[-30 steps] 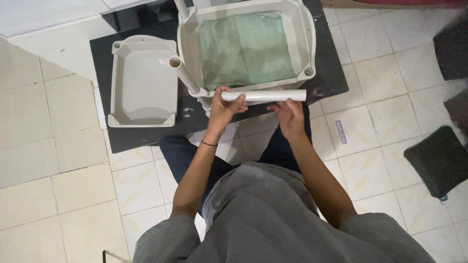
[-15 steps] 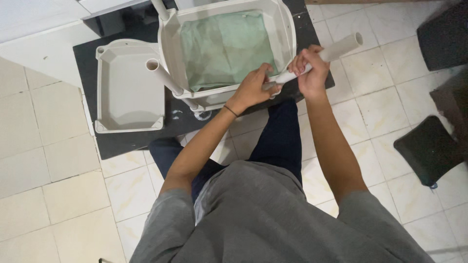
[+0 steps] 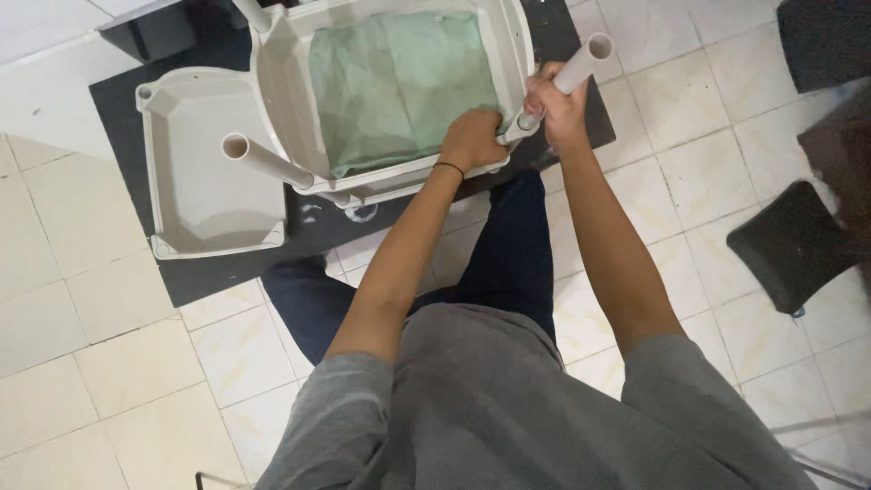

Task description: The person assembles a white plastic container by inserting cylindrical rods into designated slots, wipes the interior with a green cloth, and secures the components. The person handles the container and rods by hand, placing the cloth inside and adjusting the rods to fit.

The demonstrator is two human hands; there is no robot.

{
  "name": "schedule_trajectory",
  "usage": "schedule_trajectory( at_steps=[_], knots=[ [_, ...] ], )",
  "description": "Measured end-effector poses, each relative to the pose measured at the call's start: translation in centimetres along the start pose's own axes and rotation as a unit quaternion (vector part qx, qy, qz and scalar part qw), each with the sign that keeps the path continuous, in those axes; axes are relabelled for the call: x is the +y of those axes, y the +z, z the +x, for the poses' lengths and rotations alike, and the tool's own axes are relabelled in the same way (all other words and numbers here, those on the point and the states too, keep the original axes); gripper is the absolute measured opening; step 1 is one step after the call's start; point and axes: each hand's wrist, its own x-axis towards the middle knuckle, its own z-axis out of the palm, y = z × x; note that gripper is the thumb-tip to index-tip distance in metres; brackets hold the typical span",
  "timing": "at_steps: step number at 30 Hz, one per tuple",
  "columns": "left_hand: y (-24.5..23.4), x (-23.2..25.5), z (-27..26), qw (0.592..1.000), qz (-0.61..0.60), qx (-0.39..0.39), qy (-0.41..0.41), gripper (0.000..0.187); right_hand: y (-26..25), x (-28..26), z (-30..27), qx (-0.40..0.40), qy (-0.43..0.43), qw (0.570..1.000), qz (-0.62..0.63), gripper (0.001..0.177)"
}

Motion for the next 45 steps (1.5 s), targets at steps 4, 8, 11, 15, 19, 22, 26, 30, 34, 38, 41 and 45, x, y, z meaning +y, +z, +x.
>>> schedule_trajectory(
  at_steps=[4,8,11,15,19,22,26,30,34,38,41,45],
  knots=[
    [0.4,0.1,0.0,0.999,-0.003,0.012,-0.032,0.030,-0.8,0.5,0.4,-0.091,0.013,0.994,-0.056,0.028],
    [0.4,0.4,-0.6,0.998,-0.017,0.062,-0.011,0.027,-0.8,0.7,-0.2,-0.097,0.015,0.995,-0.010,0.028],
    [-0.1,0.6,-0.8,0.998,-0.031,0.050,-0.024,0.028,0.2,-0.8,-0.4,-0.115,0.030,0.992,-0.030,0.024],
    [-0.5,1.1,-0.6,0.999,-0.010,0.048,-0.018,0.027,1.6,-6.0,1.2,-0.293,0.010,0.941,-0.168,0.010],
    [-0.6,1.2,-0.8,0.999,0.001,0.030,-0.031,0.026,2.6,-8.6,3.4,-0.422,-0.116,0.876,-0.204,0.027],
    [-0.8,1.3,-0.5,0.999,0.010,0.015,-0.036,0.027,2.2,-6.0,3.1,-0.420,0.050,0.906,-0.024,0.022],
    [-0.7,1.5,-0.7,0.999,0.008,0.015,-0.037,0.025,-1.4,-1.4,1.1,-0.248,0.031,0.964,-0.091,0.011],
    [-0.8,1.7,-0.7,0.999,-0.004,0.003,-0.054,0.027,-2.7,1.3,-0.3,-0.144,-0.038,0.978,-0.146,0.012],
    [-0.9,2.1,-0.9,0.998,0.005,0.011,-0.066,0.029,-0.6,2.5,-1.6,0.011,-0.058,0.994,-0.088,0.012],
    [-0.8,2.4,-1.0,0.996,0.019,0.010,-0.086,0.026,1.7,3.0,-1.9,0.110,-0.143,0.976,-0.123,0.013],
    [-1.0,2.5,-1.0,0.994,0.035,-0.024,-0.103,0.027,2.0,2.6,-1.8,0.122,-0.131,0.977,-0.112,0.012],
    [-1.2,2.4,-0.8,0.997,0.026,0.020,-0.072,0.035,0.0,0.6,-1.1,-0.034,-0.047,0.993,-0.099,0.009]
  ],
)
